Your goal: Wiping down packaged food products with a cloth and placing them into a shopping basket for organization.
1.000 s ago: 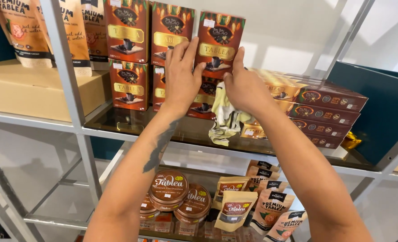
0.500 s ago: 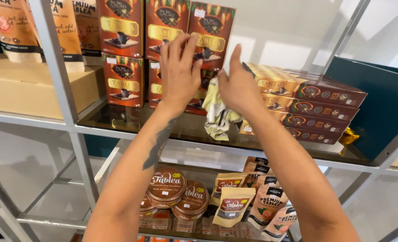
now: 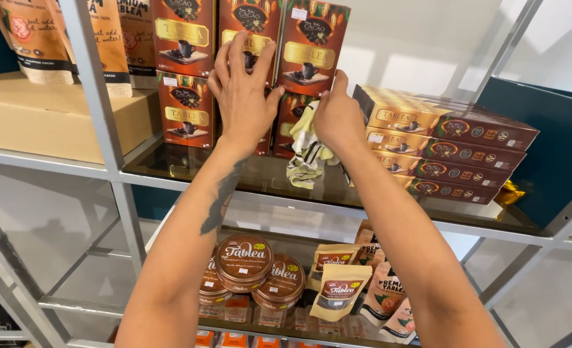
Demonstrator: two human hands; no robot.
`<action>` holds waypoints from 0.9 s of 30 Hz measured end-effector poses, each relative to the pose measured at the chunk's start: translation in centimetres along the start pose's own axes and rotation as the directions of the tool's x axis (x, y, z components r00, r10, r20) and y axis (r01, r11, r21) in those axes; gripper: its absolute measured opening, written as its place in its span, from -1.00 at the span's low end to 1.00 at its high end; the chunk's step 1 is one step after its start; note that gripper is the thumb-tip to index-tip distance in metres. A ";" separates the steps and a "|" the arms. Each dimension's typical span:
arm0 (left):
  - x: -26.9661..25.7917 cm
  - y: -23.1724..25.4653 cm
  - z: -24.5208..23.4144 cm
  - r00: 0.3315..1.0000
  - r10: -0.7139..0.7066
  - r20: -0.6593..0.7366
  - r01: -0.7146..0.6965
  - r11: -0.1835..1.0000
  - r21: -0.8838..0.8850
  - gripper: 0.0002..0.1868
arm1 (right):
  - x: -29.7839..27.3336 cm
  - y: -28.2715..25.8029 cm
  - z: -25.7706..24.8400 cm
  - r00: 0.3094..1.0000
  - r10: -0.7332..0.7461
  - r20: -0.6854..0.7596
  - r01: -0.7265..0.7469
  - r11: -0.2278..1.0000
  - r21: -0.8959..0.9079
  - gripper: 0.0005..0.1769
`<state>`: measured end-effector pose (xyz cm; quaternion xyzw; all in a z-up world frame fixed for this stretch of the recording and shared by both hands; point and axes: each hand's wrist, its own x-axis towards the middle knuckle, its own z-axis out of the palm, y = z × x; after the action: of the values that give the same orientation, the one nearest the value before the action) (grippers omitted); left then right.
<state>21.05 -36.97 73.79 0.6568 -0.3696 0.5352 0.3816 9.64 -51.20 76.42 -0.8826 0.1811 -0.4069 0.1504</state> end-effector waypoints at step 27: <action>-2.4 4.5 4.0 0.759 0.428 0.490 -0.526 0.847 0.076 -0.48 | 6.0 -2.3 -8.5 0.973 -0.229 0.006 0.227 0.960 -0.163 -0.26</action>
<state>18.34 -42.29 71.37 0.6829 -0.5457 0.4815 0.0633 7.16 -52.78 86.67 -0.9042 0.1119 -0.4112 0.0291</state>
